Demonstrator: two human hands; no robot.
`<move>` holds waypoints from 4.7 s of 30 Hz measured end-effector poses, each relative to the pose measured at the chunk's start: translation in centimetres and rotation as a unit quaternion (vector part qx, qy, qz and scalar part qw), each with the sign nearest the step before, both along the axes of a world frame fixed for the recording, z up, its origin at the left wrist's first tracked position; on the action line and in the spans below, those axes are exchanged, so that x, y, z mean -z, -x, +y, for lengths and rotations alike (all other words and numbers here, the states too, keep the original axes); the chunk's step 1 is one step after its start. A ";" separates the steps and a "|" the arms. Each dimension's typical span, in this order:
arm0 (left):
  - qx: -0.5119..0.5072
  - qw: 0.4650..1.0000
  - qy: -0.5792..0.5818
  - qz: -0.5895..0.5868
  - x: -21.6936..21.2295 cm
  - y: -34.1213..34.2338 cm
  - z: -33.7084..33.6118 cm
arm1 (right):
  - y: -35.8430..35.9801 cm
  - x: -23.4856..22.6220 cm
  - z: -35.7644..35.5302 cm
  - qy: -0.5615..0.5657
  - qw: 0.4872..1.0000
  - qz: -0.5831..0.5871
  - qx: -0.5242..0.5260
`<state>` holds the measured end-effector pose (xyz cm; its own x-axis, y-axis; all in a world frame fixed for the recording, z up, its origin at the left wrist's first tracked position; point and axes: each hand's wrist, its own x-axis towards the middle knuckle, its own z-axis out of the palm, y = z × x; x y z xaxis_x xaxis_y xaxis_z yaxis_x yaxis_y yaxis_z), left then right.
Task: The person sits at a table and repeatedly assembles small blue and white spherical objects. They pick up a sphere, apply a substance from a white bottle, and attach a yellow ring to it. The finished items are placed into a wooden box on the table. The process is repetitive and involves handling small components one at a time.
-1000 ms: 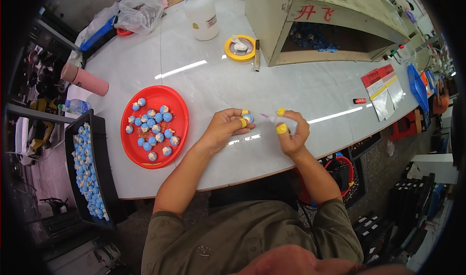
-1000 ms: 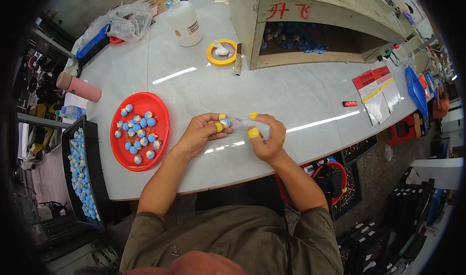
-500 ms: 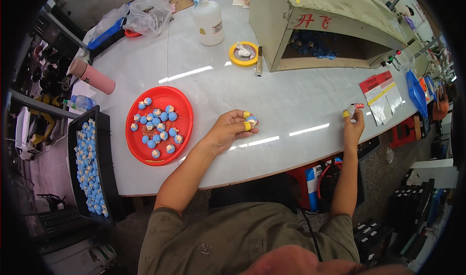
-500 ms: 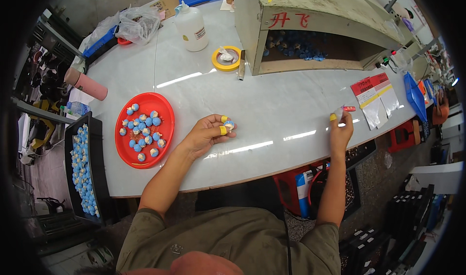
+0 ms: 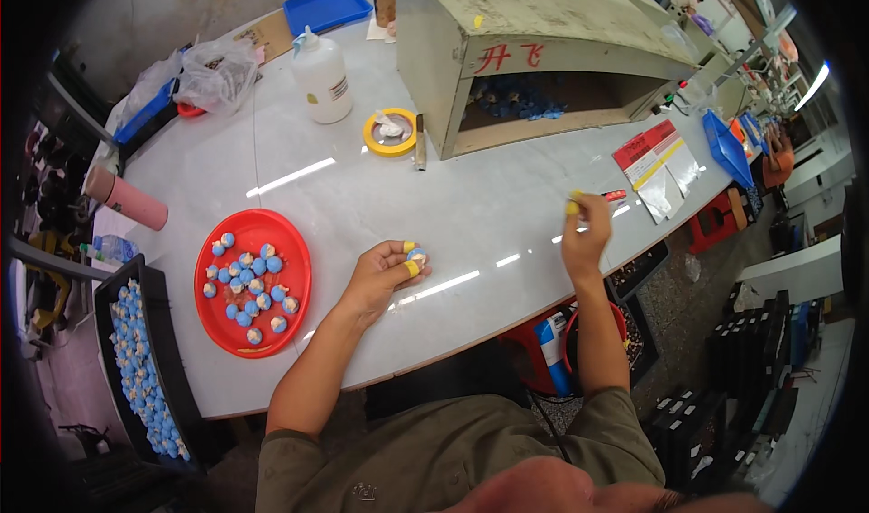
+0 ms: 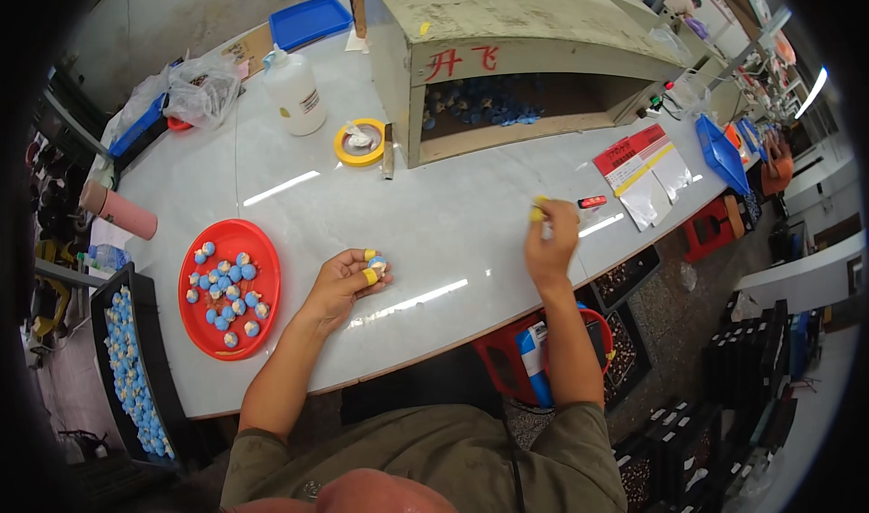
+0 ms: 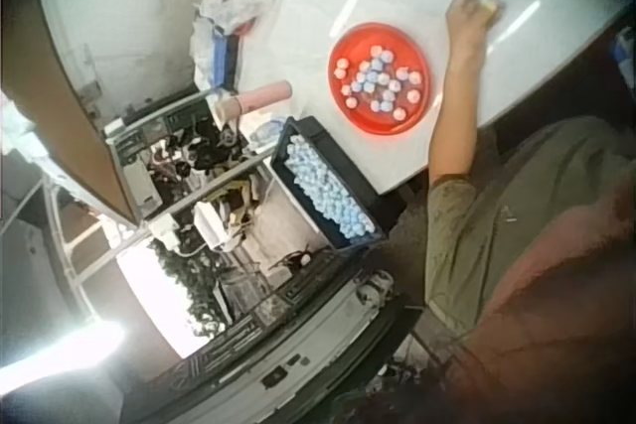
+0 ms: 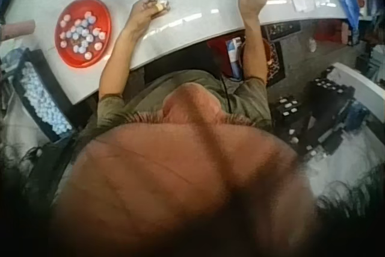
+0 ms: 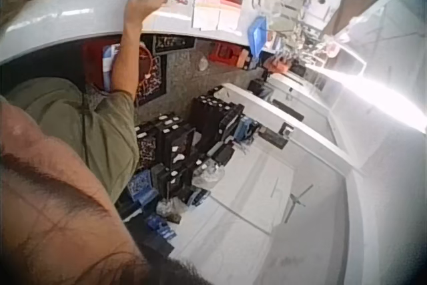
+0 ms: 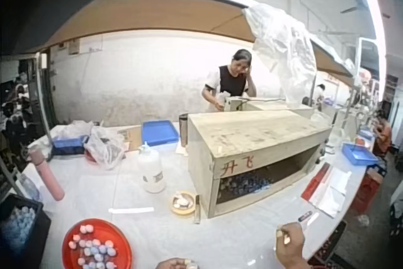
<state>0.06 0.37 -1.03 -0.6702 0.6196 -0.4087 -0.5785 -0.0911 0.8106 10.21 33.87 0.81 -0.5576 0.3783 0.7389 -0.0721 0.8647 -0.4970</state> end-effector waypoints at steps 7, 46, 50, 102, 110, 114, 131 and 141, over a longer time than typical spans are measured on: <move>0.019 1.000 -0.011 -0.013 0.4 0.3 -0.4 | 16.2 1.9 2.9 -0.046 0.992 -0.118 0.002; 0.050 0.998 0.027 0.011 -0.1 0.3 -0.4 | 0.2 1.7 -14.1 0.236 0.911 -0.040 -0.336; 0.069 0.997 0.028 0.008 0.0 0.6 -0.4 | 0.6 2.7 -14.1 0.127 0.941 0.023 -0.313; 0.046 0.999 0.013 -0.024 -0.1 0.6 -1.0 | -0.7 2.3 -9.3 0.411 0.889 -0.081 -0.185; 0.048 0.999 0.024 0.003 -0.3 0.3 0.1 | -5.0 4.3 11.3 0.205 0.937 -0.135 0.247; 0.022 0.999 0.024 -0.015 -0.7 0.2 0.1 | -5.1 5.5 15.2 0.124 0.925 -0.156 0.323; 0.015 0.999 -0.008 -0.031 -0.6 0.5 -0.4 | 15.6 0.7 4.3 -0.033 0.987 -0.154 -0.043; 0.013 0.998 -0.018 -0.053 -0.3 0.5 -0.5 | 22.9 3.8 6.5 -0.055 0.941 -0.330 0.038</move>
